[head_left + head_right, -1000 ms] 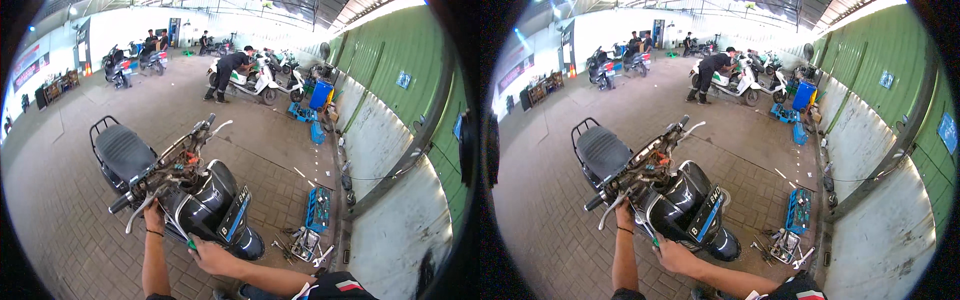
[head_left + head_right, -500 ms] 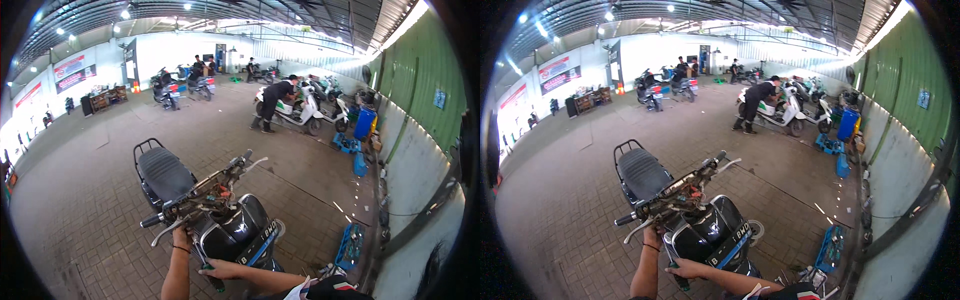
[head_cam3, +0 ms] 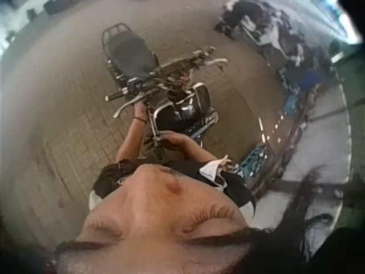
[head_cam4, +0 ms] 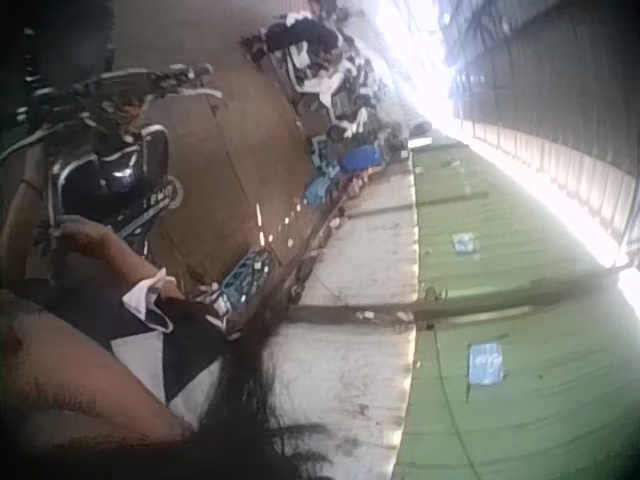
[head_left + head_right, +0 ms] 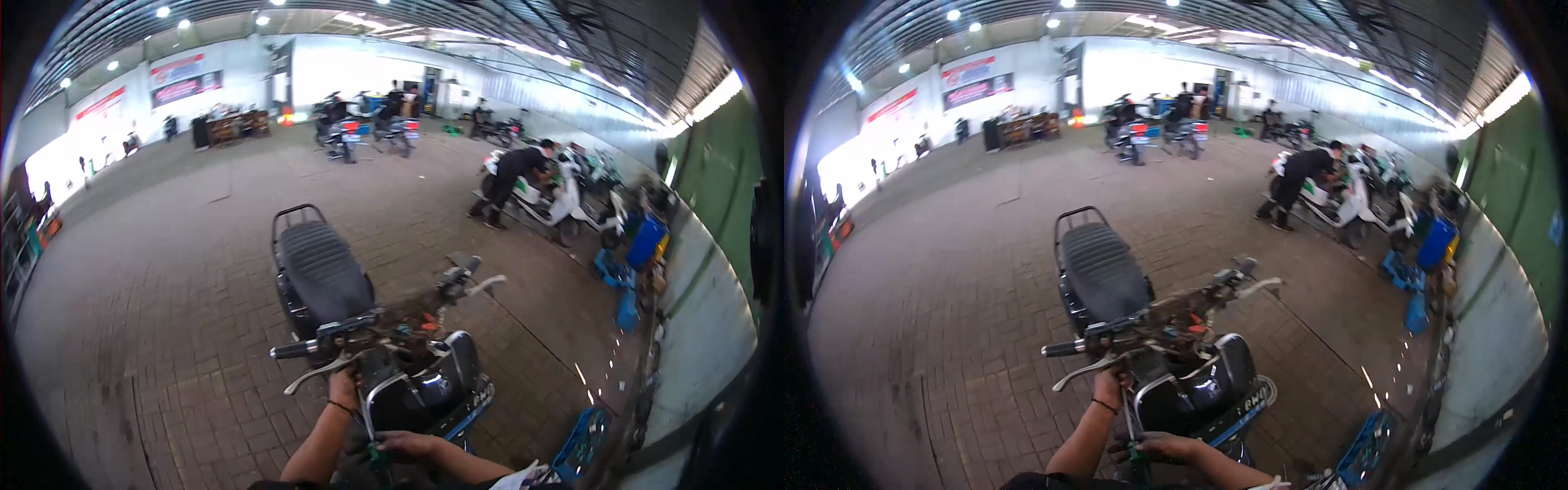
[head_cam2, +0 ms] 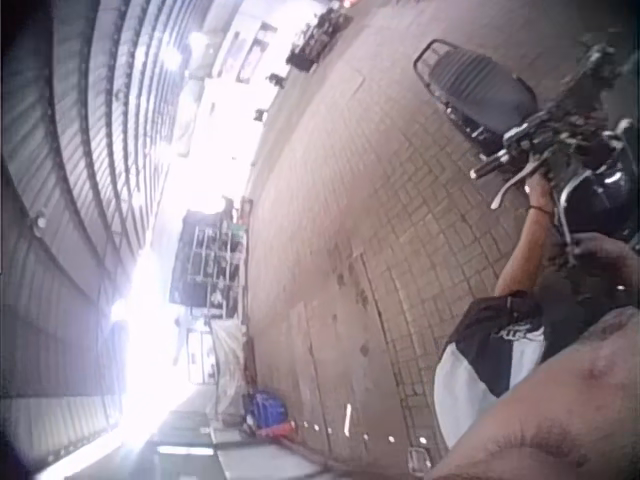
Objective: The person removes the front cover of a motorcycle's handlebar assembly by hand after loosening screws with a screwdriver, then uses the screwdriver to loosen additional screws on the internal structure and disconnects a wiring harness connector.
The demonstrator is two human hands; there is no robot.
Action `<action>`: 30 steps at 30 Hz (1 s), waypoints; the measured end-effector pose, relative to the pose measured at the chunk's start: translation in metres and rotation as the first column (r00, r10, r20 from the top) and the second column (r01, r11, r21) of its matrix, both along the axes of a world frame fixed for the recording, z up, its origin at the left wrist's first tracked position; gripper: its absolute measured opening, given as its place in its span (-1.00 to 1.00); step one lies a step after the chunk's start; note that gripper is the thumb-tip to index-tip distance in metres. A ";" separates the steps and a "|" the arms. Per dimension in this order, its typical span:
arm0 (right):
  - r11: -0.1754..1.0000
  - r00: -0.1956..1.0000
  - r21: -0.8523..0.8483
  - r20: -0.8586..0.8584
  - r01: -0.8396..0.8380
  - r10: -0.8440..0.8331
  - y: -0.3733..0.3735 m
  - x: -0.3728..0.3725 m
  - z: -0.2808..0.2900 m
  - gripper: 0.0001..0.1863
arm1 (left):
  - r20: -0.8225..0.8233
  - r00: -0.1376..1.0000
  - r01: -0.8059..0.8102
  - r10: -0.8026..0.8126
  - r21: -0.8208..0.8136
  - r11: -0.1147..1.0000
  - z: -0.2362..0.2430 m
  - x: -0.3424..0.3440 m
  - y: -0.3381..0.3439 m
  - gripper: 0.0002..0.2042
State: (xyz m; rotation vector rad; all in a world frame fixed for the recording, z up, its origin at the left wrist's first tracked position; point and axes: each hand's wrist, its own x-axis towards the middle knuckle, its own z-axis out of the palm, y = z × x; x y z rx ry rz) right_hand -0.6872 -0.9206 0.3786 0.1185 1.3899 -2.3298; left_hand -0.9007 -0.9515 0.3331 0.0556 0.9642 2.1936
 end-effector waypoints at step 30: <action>0.925 0.989 0.349 -0.043 0.150 -0.144 -0.016 -0.011 0.055 -0.46 | -0.162 0.987 -0.037 0.024 -0.082 0.996 0.019 0.021 0.003 -0.82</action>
